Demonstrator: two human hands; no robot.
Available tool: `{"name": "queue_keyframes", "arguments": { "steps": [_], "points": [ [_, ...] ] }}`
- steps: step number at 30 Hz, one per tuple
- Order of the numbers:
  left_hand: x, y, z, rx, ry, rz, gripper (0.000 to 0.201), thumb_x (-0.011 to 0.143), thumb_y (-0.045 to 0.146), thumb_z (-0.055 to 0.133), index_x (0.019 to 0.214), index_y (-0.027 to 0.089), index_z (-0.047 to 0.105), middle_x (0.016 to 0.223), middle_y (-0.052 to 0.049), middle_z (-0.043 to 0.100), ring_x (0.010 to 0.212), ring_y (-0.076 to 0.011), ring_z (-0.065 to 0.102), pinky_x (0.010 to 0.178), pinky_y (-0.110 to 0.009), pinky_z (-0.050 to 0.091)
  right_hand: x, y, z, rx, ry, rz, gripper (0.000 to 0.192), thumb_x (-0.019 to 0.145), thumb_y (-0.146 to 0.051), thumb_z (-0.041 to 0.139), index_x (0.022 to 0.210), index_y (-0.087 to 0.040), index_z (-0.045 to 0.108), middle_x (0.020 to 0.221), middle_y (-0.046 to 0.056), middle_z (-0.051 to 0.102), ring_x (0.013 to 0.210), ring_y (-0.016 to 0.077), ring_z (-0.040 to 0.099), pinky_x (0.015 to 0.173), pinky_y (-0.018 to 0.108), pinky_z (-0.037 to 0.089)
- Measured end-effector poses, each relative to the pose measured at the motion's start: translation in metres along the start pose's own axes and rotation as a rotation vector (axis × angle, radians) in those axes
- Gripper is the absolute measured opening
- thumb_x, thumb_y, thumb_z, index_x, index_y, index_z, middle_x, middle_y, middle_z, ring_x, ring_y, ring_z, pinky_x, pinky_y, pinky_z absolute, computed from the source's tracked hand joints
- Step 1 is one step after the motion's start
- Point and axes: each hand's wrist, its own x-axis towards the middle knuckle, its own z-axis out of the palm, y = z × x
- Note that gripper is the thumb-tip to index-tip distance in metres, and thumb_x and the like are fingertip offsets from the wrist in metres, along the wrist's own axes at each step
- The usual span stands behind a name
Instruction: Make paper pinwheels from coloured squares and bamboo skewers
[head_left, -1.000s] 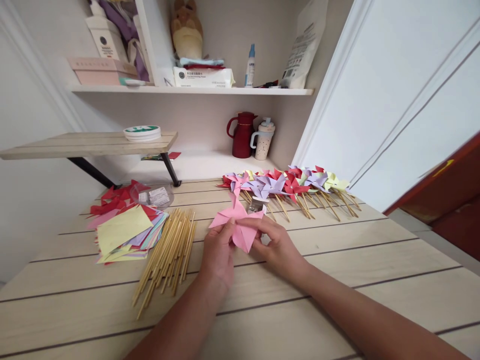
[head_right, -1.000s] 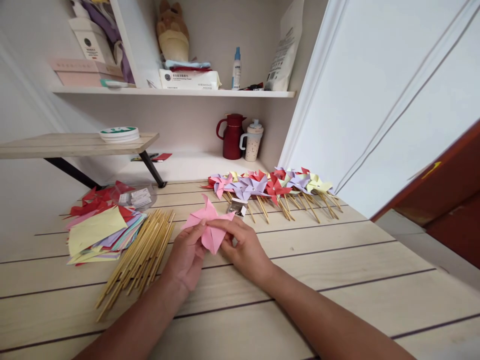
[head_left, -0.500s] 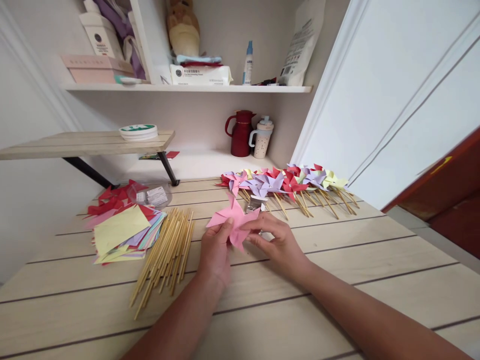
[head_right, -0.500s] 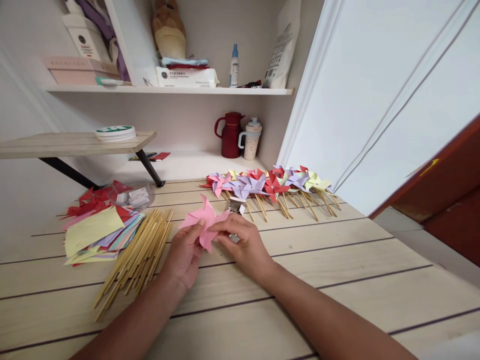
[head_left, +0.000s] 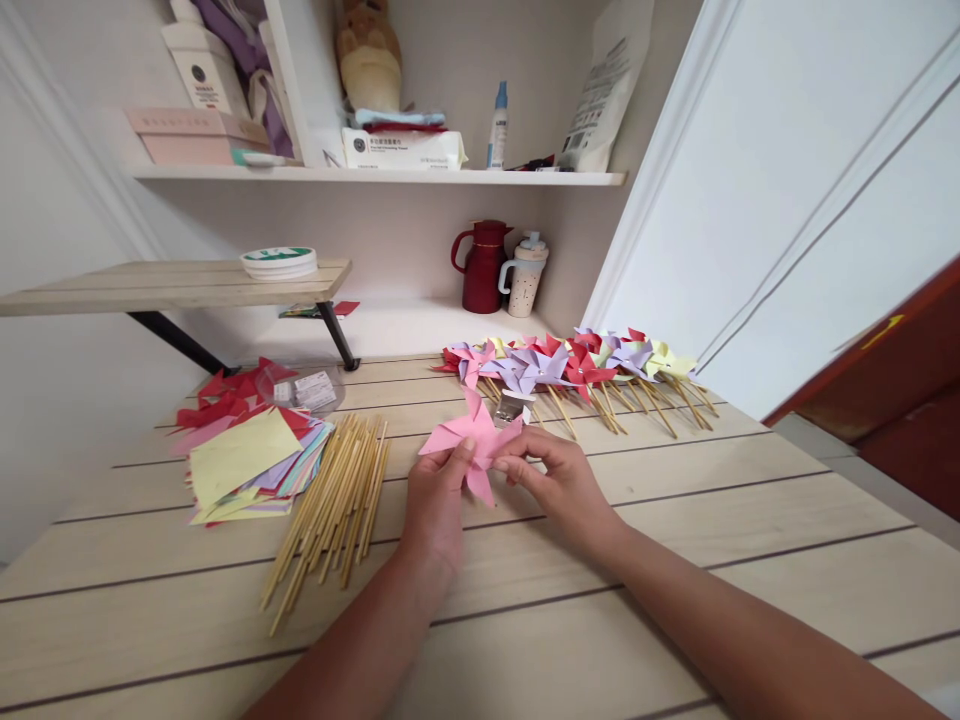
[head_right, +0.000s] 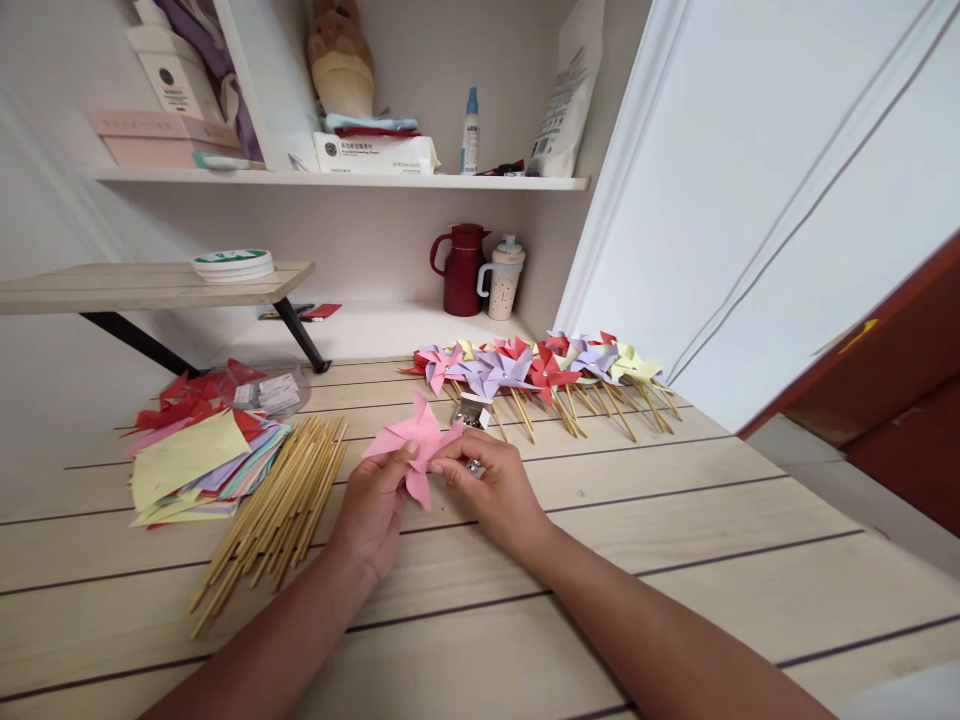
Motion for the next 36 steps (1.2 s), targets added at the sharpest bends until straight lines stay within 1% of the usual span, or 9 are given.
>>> {"name": "queue_keyframes", "arguments": {
  "steps": [4, 7, 15, 19, 27, 31, 33, 36],
  "points": [
    [0.001, -0.003, -0.001, 0.013, 0.017, 0.001, 0.029, 0.067, 0.040, 0.081, 0.069, 0.013, 0.070, 0.068, -0.001, 0.065, 0.063, -0.0115, 0.051, 0.061, -0.024, 0.039, 0.000, -0.001, 0.000, -0.004, -0.013, 0.011, 0.019, 0.086, -0.028, 0.068, 0.069, -0.021, 0.068, 0.072, 0.001, 0.067, 0.069, 0.0172, 0.059, 0.067, 0.029, 0.046],
    [0.002, -0.004, -0.001, 0.034, 0.027, 0.014, 0.030, 0.067, 0.041, 0.081, 0.069, 0.013, 0.071, 0.067, -0.002, 0.064, 0.065, -0.0123, 0.052, 0.063, -0.024, 0.040, 0.001, -0.001, 0.001, 0.005, -0.006, 0.016, 0.019, 0.086, -0.026, 0.067, 0.068, -0.020, 0.067, 0.071, 0.001, 0.067, 0.068, 0.0163, 0.058, 0.067, 0.028, 0.045],
    [0.006, -0.008, -0.004, 0.076, 0.020, 0.035, 0.028, 0.069, 0.041, 0.080, 0.074, 0.014, 0.074, 0.063, -0.001, 0.061, 0.067, -0.0145, 0.056, 0.067, -0.026, 0.042, 0.000, -0.002, 0.001, 0.019, 0.004, 0.032, 0.019, 0.085, -0.024, 0.067, 0.066, -0.019, 0.065, 0.070, 0.000, 0.065, 0.067, 0.0150, 0.056, 0.066, 0.027, 0.043],
    [0.006, -0.009, -0.005, 0.092, 0.012, 0.051, 0.027, 0.070, 0.040, 0.079, 0.072, 0.014, 0.073, 0.065, -0.001, 0.063, 0.068, -0.0150, 0.057, 0.067, -0.026, 0.043, 0.000, -0.001, 0.001, 0.023, -0.005, 0.037, 0.020, 0.085, -0.026, 0.067, 0.066, -0.019, 0.065, 0.070, 0.001, 0.065, 0.068, 0.0153, 0.055, 0.067, 0.028, 0.043],
    [0.011, -0.008, -0.008, 0.117, -0.018, 0.065, 0.026, 0.067, 0.038, 0.080, 0.069, 0.014, 0.069, 0.065, -0.002, 0.064, 0.061, -0.0140, 0.056, 0.063, -0.026, 0.044, 0.001, 0.008, 0.004, 0.075, -0.160, 0.159, 0.019, 0.086, -0.028, 0.063, 0.070, -0.017, 0.066, 0.067, 0.000, 0.061, 0.064, 0.0146, 0.053, 0.063, 0.027, 0.042],
    [0.010, -0.004, -0.007, 0.180, -0.038, 0.052, 0.026, 0.067, 0.037, 0.079, 0.064, 0.015, 0.066, 0.059, 0.000, 0.061, 0.054, -0.0124, 0.054, 0.054, -0.024, 0.042, -0.001, 0.012, 0.006, 0.089, -0.334, 0.216, 0.015, 0.086, -0.024, 0.061, 0.074, -0.017, 0.067, 0.065, -0.002, 0.057, 0.060, 0.0123, 0.047, 0.058, 0.025, 0.037],
    [0.009, -0.001, -0.006, 0.232, -0.036, 0.059, 0.026, 0.067, 0.036, 0.078, 0.061, 0.015, 0.063, 0.056, 0.001, 0.058, 0.049, -0.0107, 0.051, 0.049, -0.022, 0.040, -0.002, 0.014, 0.006, 0.077, -0.395, 0.218, 0.013, 0.085, -0.021, 0.061, 0.075, -0.017, 0.068, 0.064, -0.003, 0.055, 0.060, 0.0117, 0.044, 0.056, 0.024, 0.034],
    [0.008, 0.001, -0.005, 0.282, -0.042, 0.063, 0.025, 0.068, 0.036, 0.076, 0.061, 0.016, 0.063, 0.054, 0.002, 0.057, 0.046, -0.0092, 0.046, 0.045, -0.021, 0.036, -0.003, 0.016, 0.007, 0.056, -0.428, 0.196, 0.012, 0.084, -0.017, 0.060, 0.077, -0.016, 0.069, 0.066, -0.003, 0.055, 0.061, 0.0115, 0.043, 0.057, 0.024, 0.032]
  ]
}}
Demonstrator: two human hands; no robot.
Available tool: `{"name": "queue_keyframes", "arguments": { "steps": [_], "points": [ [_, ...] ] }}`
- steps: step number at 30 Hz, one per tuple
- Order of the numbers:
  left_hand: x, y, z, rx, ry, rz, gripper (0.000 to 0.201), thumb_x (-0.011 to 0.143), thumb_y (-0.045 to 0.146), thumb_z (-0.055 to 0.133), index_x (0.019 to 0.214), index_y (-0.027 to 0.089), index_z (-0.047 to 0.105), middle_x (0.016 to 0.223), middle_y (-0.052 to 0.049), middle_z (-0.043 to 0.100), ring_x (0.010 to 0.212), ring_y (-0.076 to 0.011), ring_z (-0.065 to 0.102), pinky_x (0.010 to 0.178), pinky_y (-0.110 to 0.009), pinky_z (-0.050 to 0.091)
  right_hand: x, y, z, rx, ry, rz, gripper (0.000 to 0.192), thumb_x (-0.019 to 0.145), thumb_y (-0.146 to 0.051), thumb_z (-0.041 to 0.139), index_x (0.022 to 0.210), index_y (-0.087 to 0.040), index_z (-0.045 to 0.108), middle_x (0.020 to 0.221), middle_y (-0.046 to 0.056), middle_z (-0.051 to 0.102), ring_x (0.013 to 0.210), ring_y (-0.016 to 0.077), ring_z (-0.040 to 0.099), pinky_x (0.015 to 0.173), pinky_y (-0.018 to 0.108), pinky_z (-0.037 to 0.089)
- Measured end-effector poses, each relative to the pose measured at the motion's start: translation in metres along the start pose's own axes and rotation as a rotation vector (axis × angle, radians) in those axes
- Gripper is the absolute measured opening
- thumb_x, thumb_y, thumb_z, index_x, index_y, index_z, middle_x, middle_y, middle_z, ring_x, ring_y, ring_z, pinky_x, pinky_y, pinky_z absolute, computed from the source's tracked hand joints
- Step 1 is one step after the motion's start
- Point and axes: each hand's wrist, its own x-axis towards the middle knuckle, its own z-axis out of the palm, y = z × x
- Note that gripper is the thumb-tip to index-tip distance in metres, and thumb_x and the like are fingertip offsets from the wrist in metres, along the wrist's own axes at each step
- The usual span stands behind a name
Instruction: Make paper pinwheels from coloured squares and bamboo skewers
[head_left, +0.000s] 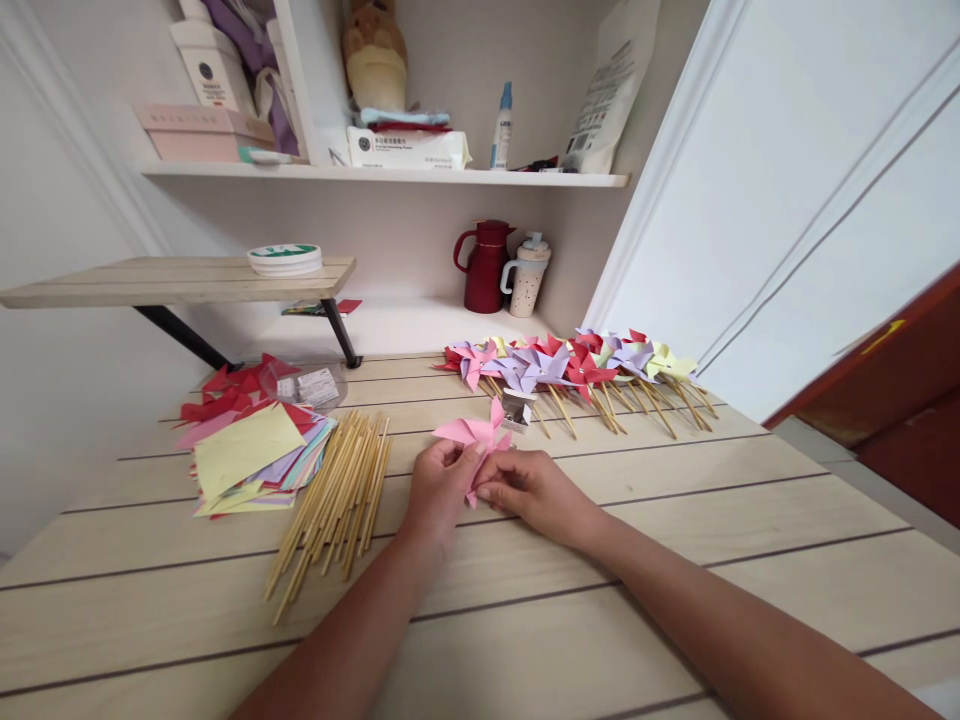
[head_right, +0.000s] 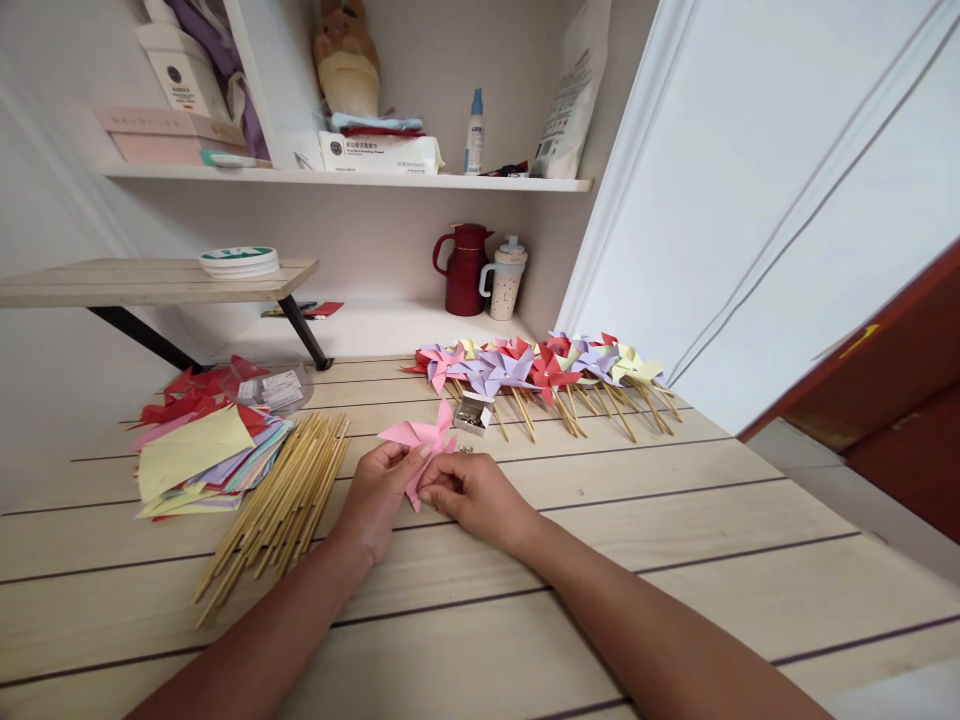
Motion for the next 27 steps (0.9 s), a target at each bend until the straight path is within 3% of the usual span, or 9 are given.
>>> {"name": "queue_keyframes", "arguments": {
  "steps": [7, 12, 17, 22, 27],
  "points": [
    [0.002, 0.001, -0.003, 0.008, 0.002, -0.002, 0.026, 0.068, 0.037, 0.077, 0.066, 0.014, 0.066, 0.058, 0.000, 0.060, 0.052, -0.0109, 0.051, 0.049, -0.022, 0.038, -0.001, -0.004, 0.000, 0.035, 0.031, -0.010, 0.016, 0.089, -0.026, 0.060, 0.080, -0.018, 0.070, 0.066, -0.002, 0.056, 0.060, 0.0118, 0.045, 0.057, 0.025, 0.035],
    [0.007, -0.003, -0.007, -0.072, 0.068, 0.010, 0.027, 0.066, 0.037, 0.080, 0.072, 0.013, 0.070, 0.067, -0.003, 0.068, 0.061, -0.0131, 0.057, 0.059, -0.024, 0.042, -0.001, -0.011, -0.005, 0.069, 0.258, -0.061, 0.018, 0.090, -0.034, 0.060, 0.086, -0.018, 0.069, 0.072, 0.000, 0.062, 0.064, 0.0140, 0.055, 0.062, 0.027, 0.044],
    [0.008, -0.003, -0.009, -0.185, 0.082, -0.005, 0.029, 0.062, 0.038, 0.083, 0.074, 0.013, 0.071, 0.069, -0.003, 0.069, 0.060, -0.0130, 0.057, 0.057, -0.023, 0.040, 0.000, -0.007, -0.011, 0.144, 0.409, -0.100, 0.020, 0.090, -0.038, 0.061, 0.092, -0.019, 0.068, 0.076, 0.000, 0.062, 0.064, 0.0142, 0.058, 0.064, 0.029, 0.048],
    [0.006, -0.001, -0.006, -0.234, 0.104, 0.016, 0.030, 0.060, 0.037, 0.085, 0.071, 0.013, 0.071, 0.068, -0.002, 0.068, 0.057, -0.0112, 0.056, 0.056, -0.022, 0.040, 0.002, 0.000, -0.011, 0.173, 0.455, -0.137, 0.028, 0.091, -0.038, 0.061, 0.114, -0.021, 0.062, 0.080, -0.001, 0.061, 0.063, 0.0141, 0.059, 0.066, 0.032, 0.050],
    [0.005, -0.001, -0.008, -0.260, 0.097, 0.020, 0.034, 0.058, 0.036, 0.087, 0.077, 0.012, 0.072, 0.078, -0.006, 0.073, 0.067, -0.0145, 0.063, 0.065, -0.025, 0.046, 0.002, 0.000, -0.012, 0.066, 0.463, -0.201, 0.031, 0.089, -0.028, 0.059, 0.120, -0.024, 0.062, 0.097, 0.004, 0.058, 0.071, 0.0154, 0.058, 0.069, 0.033, 0.051]
  ]
}}
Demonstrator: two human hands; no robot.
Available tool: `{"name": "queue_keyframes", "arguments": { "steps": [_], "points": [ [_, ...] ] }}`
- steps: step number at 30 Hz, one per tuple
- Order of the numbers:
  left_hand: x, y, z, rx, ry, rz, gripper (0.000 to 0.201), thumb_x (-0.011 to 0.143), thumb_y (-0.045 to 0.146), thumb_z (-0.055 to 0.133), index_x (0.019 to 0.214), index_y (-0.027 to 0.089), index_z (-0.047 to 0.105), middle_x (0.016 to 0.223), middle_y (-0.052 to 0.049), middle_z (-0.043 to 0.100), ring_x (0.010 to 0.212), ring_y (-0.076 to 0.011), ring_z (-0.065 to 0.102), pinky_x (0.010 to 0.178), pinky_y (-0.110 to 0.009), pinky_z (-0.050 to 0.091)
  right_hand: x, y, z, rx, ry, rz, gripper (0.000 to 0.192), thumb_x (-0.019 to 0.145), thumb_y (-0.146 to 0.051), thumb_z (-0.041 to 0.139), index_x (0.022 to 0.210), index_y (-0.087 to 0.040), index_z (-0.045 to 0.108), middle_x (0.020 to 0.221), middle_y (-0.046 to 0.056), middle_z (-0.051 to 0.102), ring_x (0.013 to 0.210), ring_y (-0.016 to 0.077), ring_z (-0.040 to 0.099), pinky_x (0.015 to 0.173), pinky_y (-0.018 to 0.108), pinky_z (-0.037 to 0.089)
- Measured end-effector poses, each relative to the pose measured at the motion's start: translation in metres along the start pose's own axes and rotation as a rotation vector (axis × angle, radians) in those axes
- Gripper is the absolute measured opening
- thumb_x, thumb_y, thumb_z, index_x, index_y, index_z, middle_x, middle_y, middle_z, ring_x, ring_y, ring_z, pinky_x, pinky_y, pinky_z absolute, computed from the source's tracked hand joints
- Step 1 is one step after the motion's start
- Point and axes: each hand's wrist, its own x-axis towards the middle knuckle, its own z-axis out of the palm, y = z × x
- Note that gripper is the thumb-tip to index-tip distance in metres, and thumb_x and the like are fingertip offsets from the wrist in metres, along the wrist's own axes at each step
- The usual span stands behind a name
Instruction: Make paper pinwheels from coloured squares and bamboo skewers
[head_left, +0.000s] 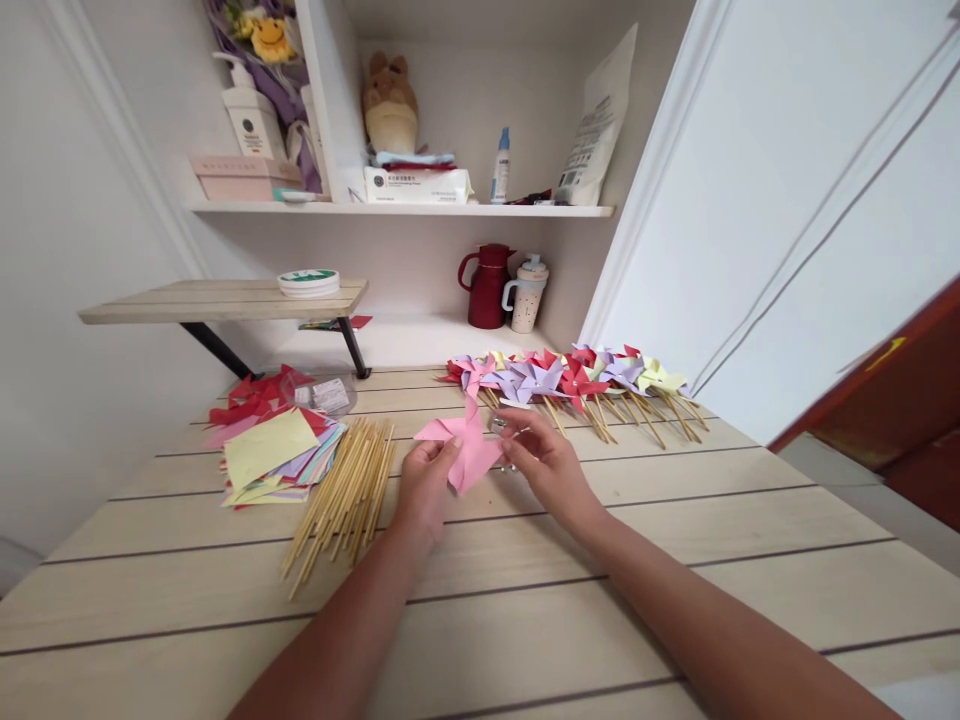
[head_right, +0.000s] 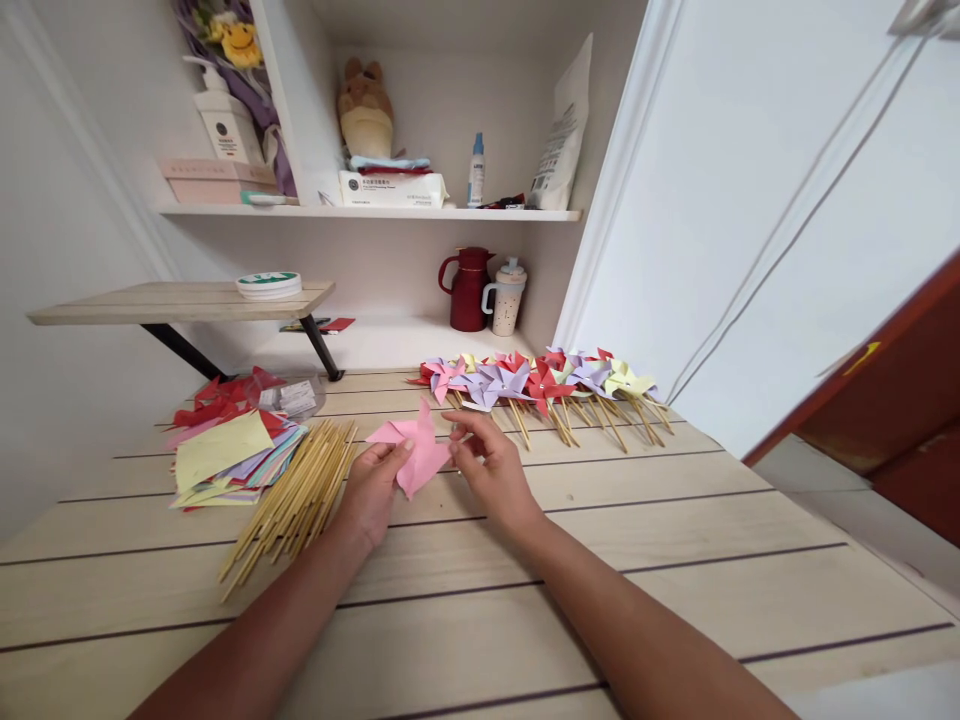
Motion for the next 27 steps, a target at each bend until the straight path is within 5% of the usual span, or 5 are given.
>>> {"name": "queue_keyframes", "arguments": {
  "steps": [9, 17, 22, 27],
  "points": [
    [-0.013, 0.010, -0.008, -0.068, 0.080, 0.040, 0.033, 0.055, 0.033, 0.089, 0.074, 0.013, 0.071, 0.073, -0.004, 0.072, 0.066, -0.0130, 0.062, 0.066, -0.025, 0.046, -0.005, -0.001, 0.009, -0.227, -0.019, -0.142, 0.043, 0.081, -0.009, 0.054, 0.119, -0.025, 0.068, 0.080, 0.001, 0.049, 0.070, 0.0170, 0.049, 0.070, 0.031, 0.045],
    [-0.044, 0.010, -0.006, -0.098, 0.090, 0.053, 0.033, 0.055, 0.036, 0.088, 0.069, 0.014, 0.068, 0.070, -0.004, 0.070, 0.067, -0.0153, 0.063, 0.063, -0.026, 0.046, -0.023, -0.017, 0.036, -0.206, -0.082, -0.246, 0.033, 0.080, -0.007, 0.055, 0.104, -0.022, 0.072, 0.081, 0.003, 0.063, 0.066, 0.0161, 0.049, 0.065, 0.029, 0.041],
    [-0.065, 0.008, -0.006, -0.102, 0.078, 0.057, 0.031, 0.059, 0.037, 0.087, 0.071, 0.017, 0.068, 0.072, -0.004, 0.070, 0.071, -0.0174, 0.065, 0.064, -0.027, 0.047, -0.026, -0.021, 0.030, -0.182, 0.041, -0.230, 0.019, 0.081, -0.013, 0.059, 0.092, -0.021, 0.073, 0.076, 0.003, 0.062, 0.064, 0.0165, 0.048, 0.062, 0.029, 0.040],
    [-0.066, 0.009, -0.008, -0.099, 0.078, 0.017, 0.031, 0.058, 0.038, 0.087, 0.068, 0.017, 0.066, 0.064, -0.001, 0.066, 0.060, -0.0160, 0.060, 0.052, -0.025, 0.040, -0.030, -0.024, 0.024, -0.182, 0.007, -0.230, 0.021, 0.082, -0.016, 0.063, 0.097, -0.023, 0.075, 0.074, 0.002, 0.058, 0.064, 0.0168, 0.048, 0.063, 0.029, 0.041]
  ]
}}
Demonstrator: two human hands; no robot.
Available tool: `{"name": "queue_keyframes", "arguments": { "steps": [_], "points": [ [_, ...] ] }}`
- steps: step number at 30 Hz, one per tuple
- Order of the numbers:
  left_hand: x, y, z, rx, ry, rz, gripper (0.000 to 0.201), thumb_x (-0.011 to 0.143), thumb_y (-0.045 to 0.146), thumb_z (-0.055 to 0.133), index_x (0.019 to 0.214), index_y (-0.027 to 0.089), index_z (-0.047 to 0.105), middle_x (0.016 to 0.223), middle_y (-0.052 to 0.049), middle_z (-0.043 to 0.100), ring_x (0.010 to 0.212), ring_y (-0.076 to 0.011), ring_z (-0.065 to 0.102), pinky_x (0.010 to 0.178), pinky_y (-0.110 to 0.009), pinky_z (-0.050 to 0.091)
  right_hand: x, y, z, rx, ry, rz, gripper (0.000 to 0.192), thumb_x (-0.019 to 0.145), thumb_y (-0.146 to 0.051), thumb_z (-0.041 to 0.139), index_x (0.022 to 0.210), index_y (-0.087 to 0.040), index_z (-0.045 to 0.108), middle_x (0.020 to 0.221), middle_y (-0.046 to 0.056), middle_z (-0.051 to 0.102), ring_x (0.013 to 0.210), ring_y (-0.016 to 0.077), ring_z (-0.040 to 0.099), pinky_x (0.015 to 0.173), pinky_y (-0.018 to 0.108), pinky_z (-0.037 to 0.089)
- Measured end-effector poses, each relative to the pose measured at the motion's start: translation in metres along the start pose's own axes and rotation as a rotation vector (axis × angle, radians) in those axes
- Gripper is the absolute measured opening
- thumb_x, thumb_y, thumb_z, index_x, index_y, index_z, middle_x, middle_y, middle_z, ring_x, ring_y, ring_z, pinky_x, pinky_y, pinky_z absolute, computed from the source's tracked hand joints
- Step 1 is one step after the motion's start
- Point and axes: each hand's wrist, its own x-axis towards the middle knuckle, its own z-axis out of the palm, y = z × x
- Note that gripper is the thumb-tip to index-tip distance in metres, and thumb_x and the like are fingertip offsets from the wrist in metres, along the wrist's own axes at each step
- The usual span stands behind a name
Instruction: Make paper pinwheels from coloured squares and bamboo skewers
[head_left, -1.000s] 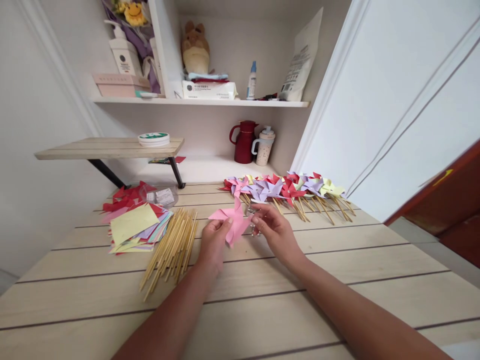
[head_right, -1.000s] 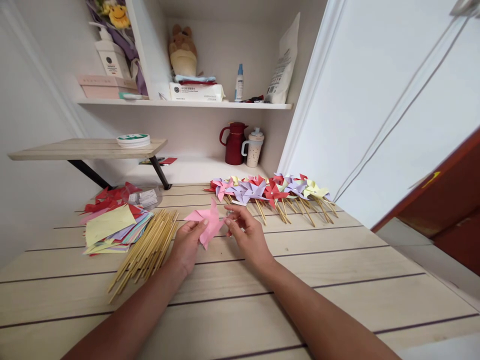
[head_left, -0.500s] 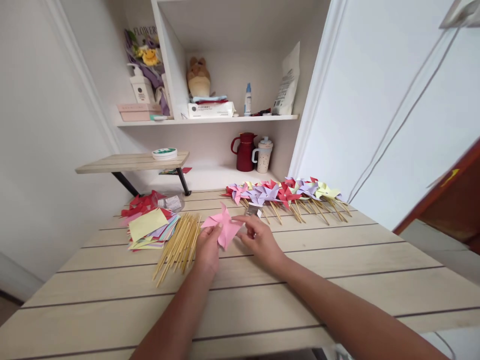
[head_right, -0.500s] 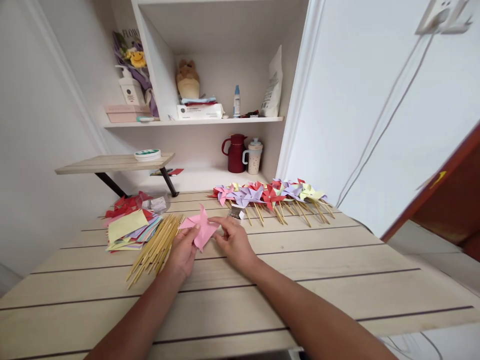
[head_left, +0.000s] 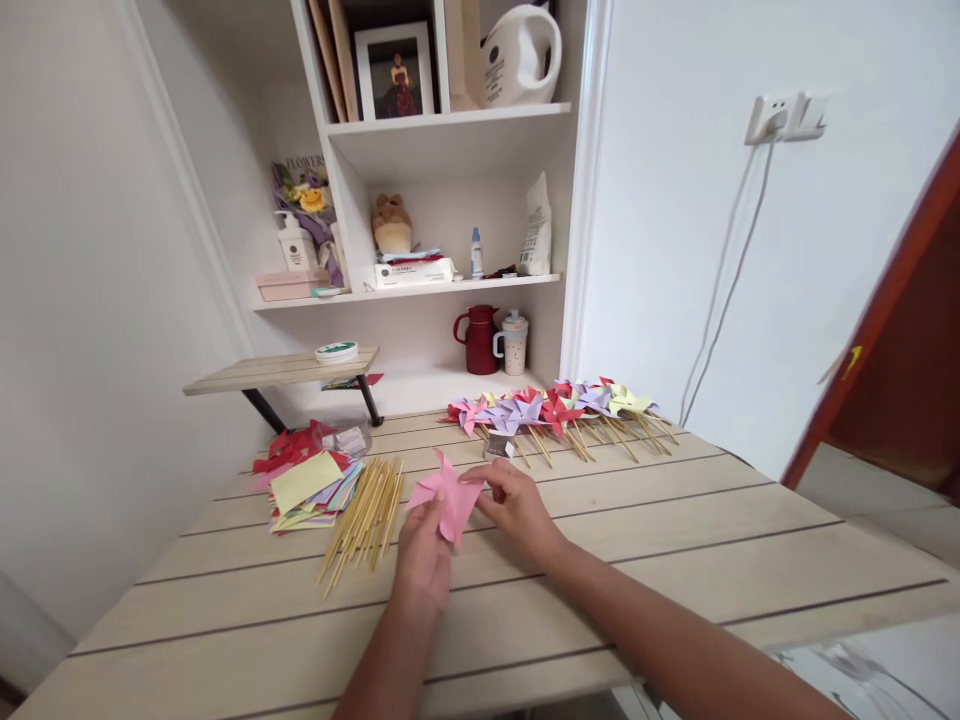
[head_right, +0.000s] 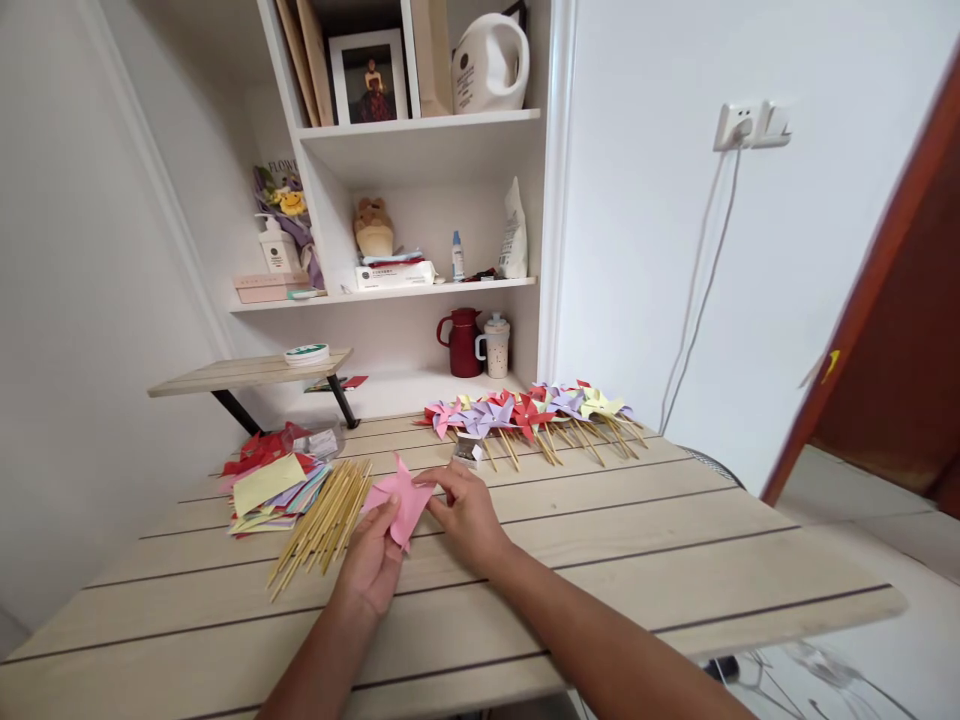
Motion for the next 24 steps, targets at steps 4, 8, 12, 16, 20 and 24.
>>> {"name": "queue_keyframes", "arguments": {
  "steps": [4, 8, 12, 16, 20, 24],
  "points": [
    [0.002, 0.001, -0.001, -0.031, -0.003, -0.007, 0.031, 0.057, 0.036, 0.087, 0.073, 0.017, 0.069, 0.073, -0.003, 0.070, 0.069, -0.0161, 0.062, 0.060, -0.025, 0.045, -0.004, -0.002, 0.004, 0.004, -0.073, -0.007, 0.023, 0.081, -0.015, 0.064, 0.096, -0.025, 0.077, 0.070, 0.000, 0.053, 0.063, 0.0164, 0.046, 0.062, 0.028, 0.041],
    [0.000, 0.001, -0.002, -0.056, -0.004, -0.006, 0.027, 0.059, 0.033, 0.087, 0.071, 0.017, 0.069, 0.078, -0.004, 0.071, 0.076, -0.0167, 0.063, 0.070, -0.026, 0.048, -0.006, -0.001, 0.007, 0.046, -0.060, 0.019, 0.015, 0.083, -0.020, 0.065, 0.088, -0.025, 0.078, 0.071, 0.001, 0.056, 0.064, 0.0168, 0.047, 0.062, 0.029, 0.041],
    [-0.001, -0.001, -0.001, -0.064, 0.018, 0.027, 0.023, 0.057, 0.028, 0.086, 0.068, 0.019, 0.067, 0.073, -0.001, 0.068, 0.068, -0.0138, 0.060, 0.068, -0.025, 0.048, -0.004, 0.000, 0.006, 0.089, -0.037, 0.087, 0.013, 0.082, -0.033, 0.071, 0.079, -0.023, 0.077, 0.066, 0.001, 0.054, 0.062, 0.0164, 0.046, 0.060, 0.028, 0.039],
    [-0.003, 0.000, 0.001, -0.048, 0.036, 0.033, 0.022, 0.055, 0.026, 0.085, 0.067, 0.019, 0.068, 0.068, 0.001, 0.065, 0.061, -0.0118, 0.054, 0.061, -0.024, 0.043, -0.003, 0.001, 0.005, 0.130, -0.033, 0.148, 0.025, 0.082, -0.045, 0.071, 0.075, -0.022, 0.077, 0.063, -0.001, 0.049, 0.060, 0.0156, 0.042, 0.058, 0.027, 0.035],
    [-0.007, 0.003, 0.005, -0.045, 0.035, 0.034, 0.024, 0.053, 0.027, 0.086, 0.066, 0.017, 0.068, 0.069, 0.000, 0.067, 0.061, -0.0106, 0.055, 0.060, -0.023, 0.042, -0.003, -0.002, 0.005, 0.143, -0.031, 0.160, 0.023, 0.080, -0.045, 0.073, 0.076, -0.022, 0.078, 0.061, -0.002, 0.044, 0.060, 0.0155, 0.041, 0.058, 0.028, 0.033],
    [-0.009, 0.003, 0.008, -0.055, 0.037, 0.036, 0.028, 0.050, 0.027, 0.088, 0.069, 0.016, 0.070, 0.076, -0.002, 0.070, 0.068, -0.0108, 0.059, 0.066, -0.022, 0.044, -0.004, -0.006, 0.005, 0.162, -0.045, 0.150, 0.024, 0.081, -0.046, 0.072, 0.077, -0.023, 0.079, 0.063, -0.001, 0.044, 0.062, 0.0163, 0.041, 0.059, 0.028, 0.033]
  ]
}}
